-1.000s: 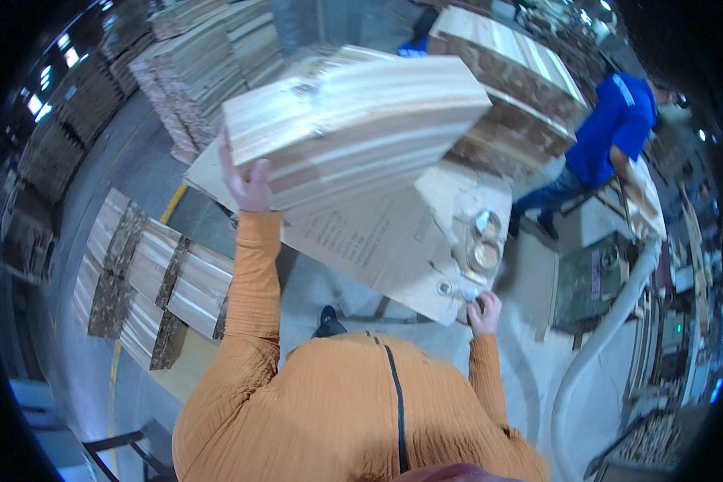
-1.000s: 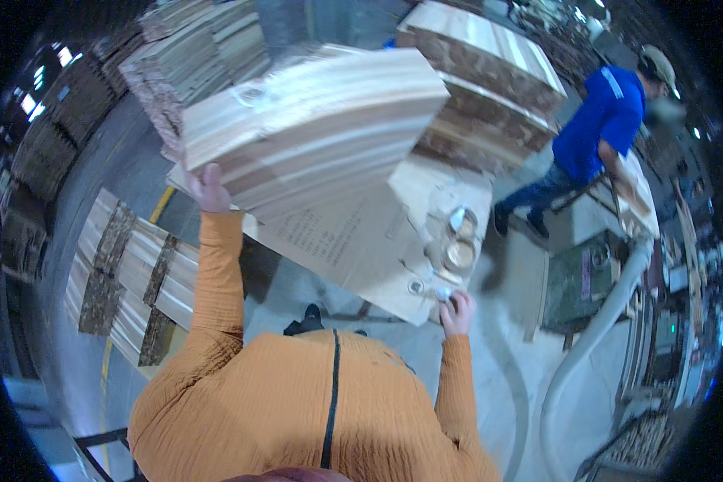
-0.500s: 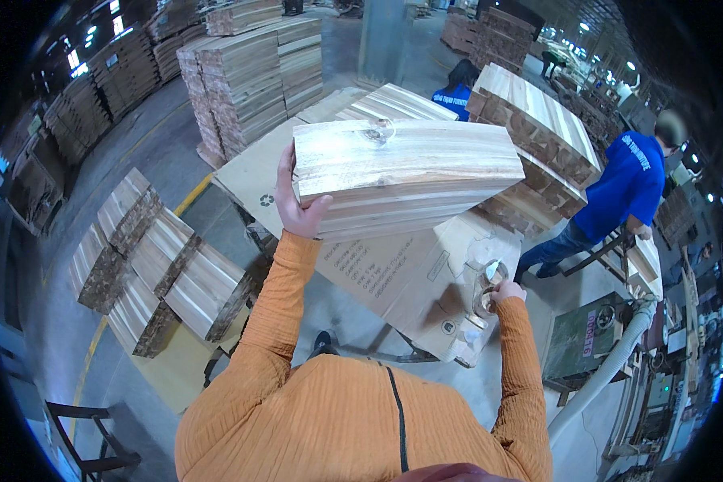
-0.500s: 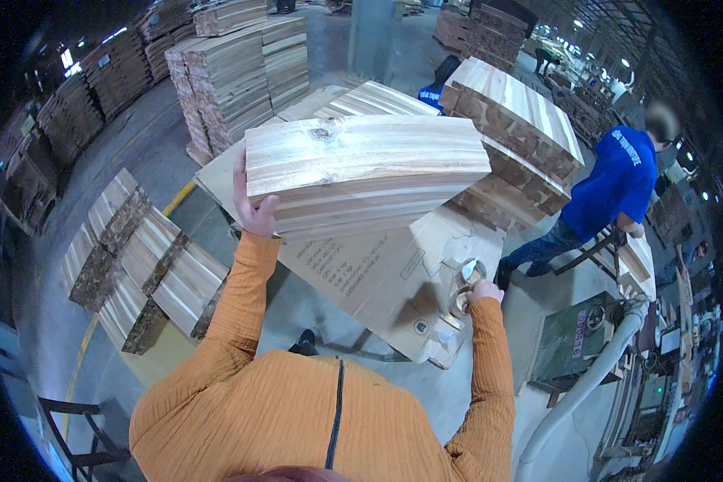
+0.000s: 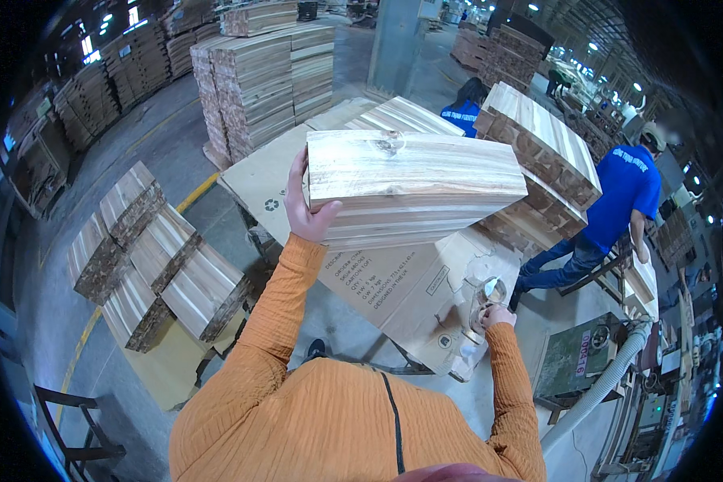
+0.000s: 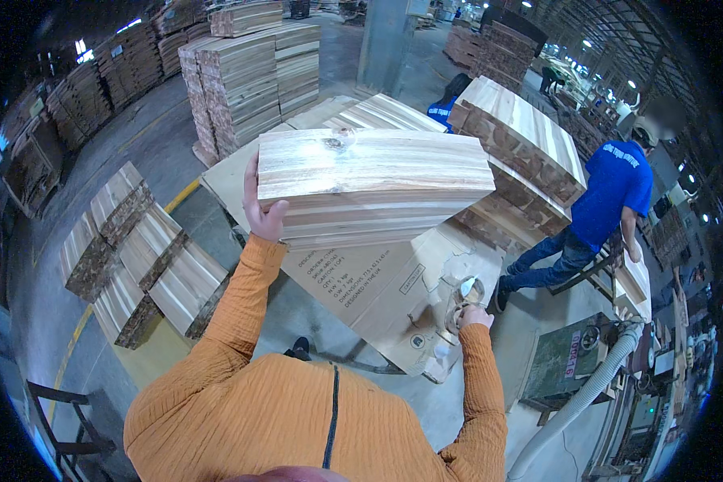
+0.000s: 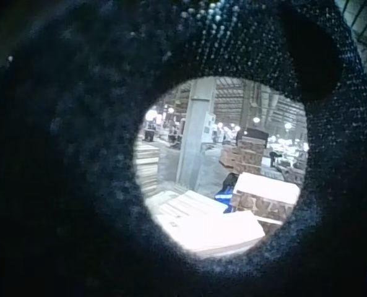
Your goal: The person repeatedly picks up stacks of wooden planks, applies a white substance from a small tube to the edges, and places them back on a table. The person handles the planks one at a time and stacks them after treatment.
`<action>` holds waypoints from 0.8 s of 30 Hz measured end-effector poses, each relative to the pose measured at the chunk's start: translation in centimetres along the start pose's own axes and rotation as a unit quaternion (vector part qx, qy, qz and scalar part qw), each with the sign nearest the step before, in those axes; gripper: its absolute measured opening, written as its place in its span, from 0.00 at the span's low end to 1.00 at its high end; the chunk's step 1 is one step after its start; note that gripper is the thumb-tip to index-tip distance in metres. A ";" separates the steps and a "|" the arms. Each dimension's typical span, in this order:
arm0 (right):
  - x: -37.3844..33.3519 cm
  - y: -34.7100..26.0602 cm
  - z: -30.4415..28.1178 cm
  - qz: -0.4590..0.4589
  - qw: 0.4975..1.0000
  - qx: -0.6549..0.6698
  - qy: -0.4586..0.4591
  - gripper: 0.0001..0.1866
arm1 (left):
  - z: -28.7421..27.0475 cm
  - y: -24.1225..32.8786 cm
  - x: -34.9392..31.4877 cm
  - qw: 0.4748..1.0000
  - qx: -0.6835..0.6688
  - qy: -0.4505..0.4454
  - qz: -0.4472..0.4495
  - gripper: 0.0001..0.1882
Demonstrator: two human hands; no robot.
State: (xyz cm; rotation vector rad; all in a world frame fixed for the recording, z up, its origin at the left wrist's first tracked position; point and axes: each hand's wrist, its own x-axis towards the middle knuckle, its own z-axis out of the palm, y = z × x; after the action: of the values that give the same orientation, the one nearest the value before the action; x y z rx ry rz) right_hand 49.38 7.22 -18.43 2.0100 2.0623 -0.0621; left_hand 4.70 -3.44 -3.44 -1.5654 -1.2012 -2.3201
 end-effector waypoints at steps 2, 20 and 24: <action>-0.3 0.5 0.1 -0.017 0.999 0.018 0.034 0.10 | 0.0 0.0 0.1 1.000 -0.002 0.002 0.000 0.44; -3.8 -18.7 -35.8 -0.553 0.703 0.425 0.137 0.12 | 0.1 -0.4 0.5 1.000 0.005 0.011 0.028 0.45; -2.8 -22.9 -36.2 -0.538 0.737 0.401 0.082 0.09 | 0.0 -0.4 0.8 0.999 0.022 0.017 0.038 0.45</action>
State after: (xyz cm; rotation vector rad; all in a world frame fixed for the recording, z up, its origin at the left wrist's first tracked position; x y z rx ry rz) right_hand 21.11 11.18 13.70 0.6848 3.3850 -1.1829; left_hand 4.13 -2.90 -2.99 -1.5246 -1.1562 -2.2478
